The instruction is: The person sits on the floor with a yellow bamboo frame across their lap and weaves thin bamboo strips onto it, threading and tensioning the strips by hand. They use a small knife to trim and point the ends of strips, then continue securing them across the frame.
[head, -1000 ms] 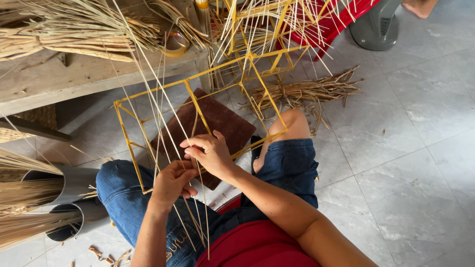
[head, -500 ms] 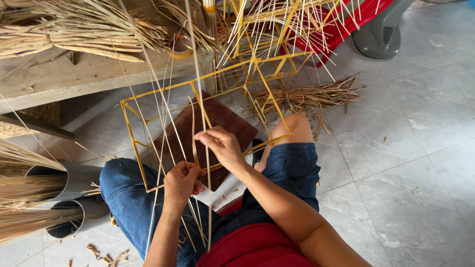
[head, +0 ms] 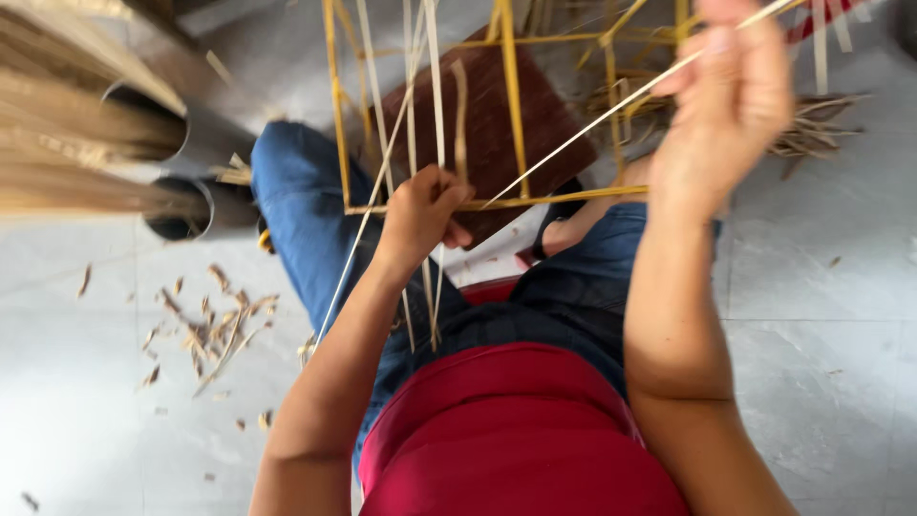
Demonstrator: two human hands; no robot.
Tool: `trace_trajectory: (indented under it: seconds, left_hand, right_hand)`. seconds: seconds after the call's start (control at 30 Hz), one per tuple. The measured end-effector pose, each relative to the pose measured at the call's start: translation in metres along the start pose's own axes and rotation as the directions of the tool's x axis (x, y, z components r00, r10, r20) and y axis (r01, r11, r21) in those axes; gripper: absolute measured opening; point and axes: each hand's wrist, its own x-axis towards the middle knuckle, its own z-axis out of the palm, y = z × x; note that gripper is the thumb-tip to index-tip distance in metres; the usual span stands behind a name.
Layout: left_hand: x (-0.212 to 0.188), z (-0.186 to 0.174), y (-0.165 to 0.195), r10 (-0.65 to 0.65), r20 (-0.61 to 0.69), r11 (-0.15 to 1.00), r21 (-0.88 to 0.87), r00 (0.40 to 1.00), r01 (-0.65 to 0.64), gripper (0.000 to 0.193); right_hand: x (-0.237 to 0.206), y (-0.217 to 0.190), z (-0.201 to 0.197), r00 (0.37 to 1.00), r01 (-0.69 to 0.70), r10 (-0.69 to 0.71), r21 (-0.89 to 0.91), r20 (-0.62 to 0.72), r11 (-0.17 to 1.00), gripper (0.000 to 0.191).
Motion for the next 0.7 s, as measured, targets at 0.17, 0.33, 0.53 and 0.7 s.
trace_trajectory:
  seconds: [0.17, 0.33, 0.53, 0.7]
  left_hand:
    - [0.006, -0.006, -0.005, -0.032, 0.044, 0.987, -0.157, 0.998, 0.039, 0.013]
    - [0.011, -0.013, -0.010, -0.068, 0.079, 0.976, -0.201, 0.995, 0.083, 0.010]
    - [0.014, -0.012, -0.012, -0.073, 0.070, 0.977, -0.196, 0.995, 0.086, 0.008]
    - [0.012, -0.013, -0.010, -0.099, 0.069, 0.981, -0.163, 0.993, 0.109, 0.008]
  right_hand:
    - [-0.003, 0.014, 0.016, 0.993, 0.074, -0.070, -0.038, 0.097, 0.997, 0.015]
    - [0.015, 0.017, -0.003, 0.983, 0.177, -0.181, 0.130, 0.025, 0.976, 0.019]
    - [0.016, 0.056, 0.028, 0.961, 0.114, -0.090, -0.079, 0.260, 0.990, 0.014]
    - [-0.021, 0.086, 0.080, 0.901, -0.166, 0.244, -0.233, 0.359, 0.958, 0.014]
